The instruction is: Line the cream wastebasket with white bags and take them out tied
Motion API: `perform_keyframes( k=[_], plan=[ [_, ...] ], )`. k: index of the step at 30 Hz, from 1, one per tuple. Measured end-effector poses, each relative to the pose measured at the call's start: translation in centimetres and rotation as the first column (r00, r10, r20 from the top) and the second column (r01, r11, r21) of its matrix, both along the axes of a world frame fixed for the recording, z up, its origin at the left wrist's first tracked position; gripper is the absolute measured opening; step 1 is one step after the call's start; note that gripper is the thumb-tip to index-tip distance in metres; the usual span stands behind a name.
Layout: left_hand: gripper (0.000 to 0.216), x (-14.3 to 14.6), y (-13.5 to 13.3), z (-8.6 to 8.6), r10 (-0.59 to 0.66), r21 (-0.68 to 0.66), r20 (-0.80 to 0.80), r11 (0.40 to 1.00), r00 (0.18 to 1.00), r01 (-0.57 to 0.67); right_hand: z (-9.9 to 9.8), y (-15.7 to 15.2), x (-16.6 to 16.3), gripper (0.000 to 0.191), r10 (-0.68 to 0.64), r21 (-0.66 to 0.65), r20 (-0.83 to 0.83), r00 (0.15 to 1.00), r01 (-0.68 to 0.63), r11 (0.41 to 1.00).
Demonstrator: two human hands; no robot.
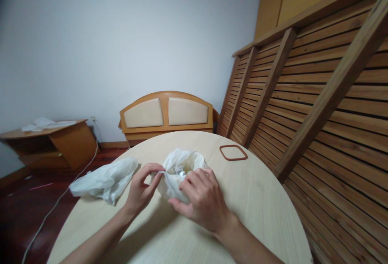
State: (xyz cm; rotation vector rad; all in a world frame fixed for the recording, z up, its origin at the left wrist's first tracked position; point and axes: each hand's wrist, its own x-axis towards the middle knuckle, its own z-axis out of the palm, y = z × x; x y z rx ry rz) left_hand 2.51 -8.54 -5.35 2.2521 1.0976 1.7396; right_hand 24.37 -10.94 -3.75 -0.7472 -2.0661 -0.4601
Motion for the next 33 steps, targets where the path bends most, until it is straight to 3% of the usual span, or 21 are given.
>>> perform_keyframes(
  k=[13,20,26,33],
  plan=[
    [0.009,-0.2,0.5,-0.6,0.025,0.027,-0.065,0.999,0.998,-0.023,-1.1,1.5,0.1,0.023,-0.055,-0.129,0.011,0.998,0.056,0.99],
    [0.011,-0.3,0.5,-0.7,0.034,0.029,-0.059,0.999,0.998,-0.033,-1.3,2.0,0.4,0.017,-0.031,-0.101,-0.018,0.999,0.029,0.994],
    [0.011,-0.3,0.7,-0.6,0.033,0.028,-0.066,0.999,0.997,-0.031,-0.9,2.5,1.3,0.024,0.004,-0.036,-0.041,0.999,-0.006,0.999],
    [0.008,-0.3,0.7,-0.5,0.018,0.039,-0.066,0.999,0.998,-0.016,-0.6,3.6,2.9,0.026,-0.054,-0.005,-0.066,0.996,0.054,0.999]
  ],
)
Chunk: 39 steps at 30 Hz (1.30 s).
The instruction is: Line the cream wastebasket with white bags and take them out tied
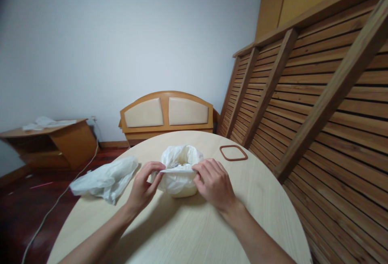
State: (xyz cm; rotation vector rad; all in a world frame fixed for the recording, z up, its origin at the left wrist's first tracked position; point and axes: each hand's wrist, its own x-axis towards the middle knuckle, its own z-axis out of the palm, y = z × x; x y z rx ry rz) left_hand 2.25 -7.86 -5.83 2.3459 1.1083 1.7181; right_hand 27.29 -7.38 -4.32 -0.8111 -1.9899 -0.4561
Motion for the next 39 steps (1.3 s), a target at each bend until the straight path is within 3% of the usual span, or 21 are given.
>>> perform_keyframes(
  k=[15,21,27,31,34,39],
  plan=[
    [0.009,-0.1,-0.1,0.2,0.026,0.006,0.009,1.0,1.0,-0.026,-1.5,2.5,2.3,0.038,0.08,-0.039,0.013,0.997,-0.079,0.996],
    [0.008,-0.1,0.0,0.1,0.026,0.009,0.0,1.0,1.0,-0.026,-1.7,2.5,2.6,0.035,0.134,0.04,-0.162,0.978,-0.129,0.991],
    [0.009,0.0,0.0,0.1,0.003,-0.022,0.02,1.0,1.0,-0.002,-1.7,2.8,2.6,0.016,0.157,-0.051,-0.317,0.935,-0.182,0.982],
    [0.011,-0.1,0.1,0.0,0.007,-0.051,0.038,0.999,0.999,-0.005,-1.7,3.2,3.1,0.01,0.193,-0.102,-0.298,0.935,-0.232,0.967],
    [0.012,-0.3,0.2,0.0,0.022,-0.071,0.031,0.997,0.999,-0.02,-1.7,3.3,3.7,0.021,0.21,-0.124,-0.216,0.953,-0.24,0.963],
    [0.011,-0.3,0.3,-0.2,0.027,-0.078,0.014,0.997,1.0,-0.026,-1.1,3.4,4.6,0.043,0.233,0.029,-0.055,0.971,-0.231,0.972]
  ],
)
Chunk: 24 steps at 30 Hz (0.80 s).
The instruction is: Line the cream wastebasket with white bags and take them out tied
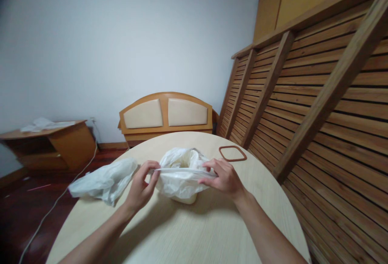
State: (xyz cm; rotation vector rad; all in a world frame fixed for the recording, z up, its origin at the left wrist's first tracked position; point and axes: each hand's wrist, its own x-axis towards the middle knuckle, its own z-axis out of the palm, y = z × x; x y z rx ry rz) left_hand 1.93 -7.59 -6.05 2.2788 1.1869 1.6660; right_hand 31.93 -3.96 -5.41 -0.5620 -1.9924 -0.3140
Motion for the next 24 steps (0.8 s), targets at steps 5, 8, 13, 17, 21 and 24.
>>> perform_keyframes(
  k=[5,8,13,17,21,24],
  plan=[
    [0.01,0.0,0.1,0.0,-0.009,0.017,0.003,1.0,1.0,0.009,0.6,0.2,1.0,0.045,-0.04,0.055,0.099,0.994,0.035,0.998],
    [0.01,0.0,0.0,0.1,0.004,0.036,0.004,0.999,1.0,-0.004,0.9,0.5,1.7,0.046,-0.085,0.075,0.097,0.992,0.077,0.994],
    [0.009,0.1,0.1,0.1,0.003,0.067,-0.01,0.998,1.0,-0.003,0.5,1.2,2.4,0.044,-0.204,0.046,0.05,0.978,0.201,0.978],
    [0.009,0.0,0.2,-0.2,0.003,0.083,-0.022,0.997,1.0,-0.001,-0.5,1.9,2.5,0.037,-0.324,-0.099,-0.018,0.946,0.321,0.942],
    [0.01,-0.1,0.3,-0.3,-0.012,0.097,-0.015,0.995,1.0,0.013,-1.2,2.5,2.2,0.034,-0.4,-0.341,-0.064,0.914,0.357,0.87],
    [0.014,-0.2,0.3,-0.4,-0.038,0.104,-0.014,0.994,0.999,0.039,-1.4,2.5,1.8,0.039,-0.386,-0.517,-0.038,0.922,0.313,0.797]
  ],
)
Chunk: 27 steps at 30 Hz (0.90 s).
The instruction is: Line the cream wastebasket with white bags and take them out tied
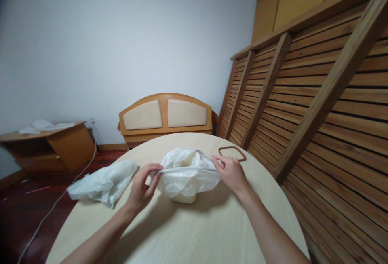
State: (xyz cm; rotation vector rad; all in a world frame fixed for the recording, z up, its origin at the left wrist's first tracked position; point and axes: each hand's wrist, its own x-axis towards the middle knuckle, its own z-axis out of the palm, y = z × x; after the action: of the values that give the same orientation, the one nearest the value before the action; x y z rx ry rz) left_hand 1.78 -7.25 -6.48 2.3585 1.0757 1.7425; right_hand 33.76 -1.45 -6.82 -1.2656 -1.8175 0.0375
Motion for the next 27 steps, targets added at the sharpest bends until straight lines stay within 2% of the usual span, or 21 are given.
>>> perform_keyframes(
  k=[4,8,13,19,27],
  plan=[
    [0.017,-0.1,0.1,-0.2,-0.025,0.004,0.001,1.0,1.0,0.025,0.0,-0.3,-0.6,0.04,-0.007,-0.165,-0.027,1.0,0.002,0.986],
    [0.018,-0.1,0.1,-0.3,-0.028,0.002,0.005,1.0,1.0,0.028,0.0,-0.4,-0.8,0.037,-0.009,-0.177,-0.066,0.998,-0.003,0.984],
    [0.015,-0.1,-0.1,-0.2,-0.02,-0.027,0.029,0.999,0.999,0.021,0.2,-0.4,-0.8,0.032,0.003,-0.062,-0.211,0.977,-0.016,0.998],
    [0.011,-0.3,0.0,-0.1,0.081,-0.073,0.055,0.994,0.995,-0.077,1.0,-0.9,-0.9,0.027,0.019,0.15,-0.331,0.943,0.033,0.988],
    [0.014,-0.3,0.1,-0.1,0.14,-0.056,0.072,0.989,0.988,-0.136,1.1,-1.0,-0.7,0.014,0.019,0.295,-0.287,0.958,0.07,0.953]
  ],
)
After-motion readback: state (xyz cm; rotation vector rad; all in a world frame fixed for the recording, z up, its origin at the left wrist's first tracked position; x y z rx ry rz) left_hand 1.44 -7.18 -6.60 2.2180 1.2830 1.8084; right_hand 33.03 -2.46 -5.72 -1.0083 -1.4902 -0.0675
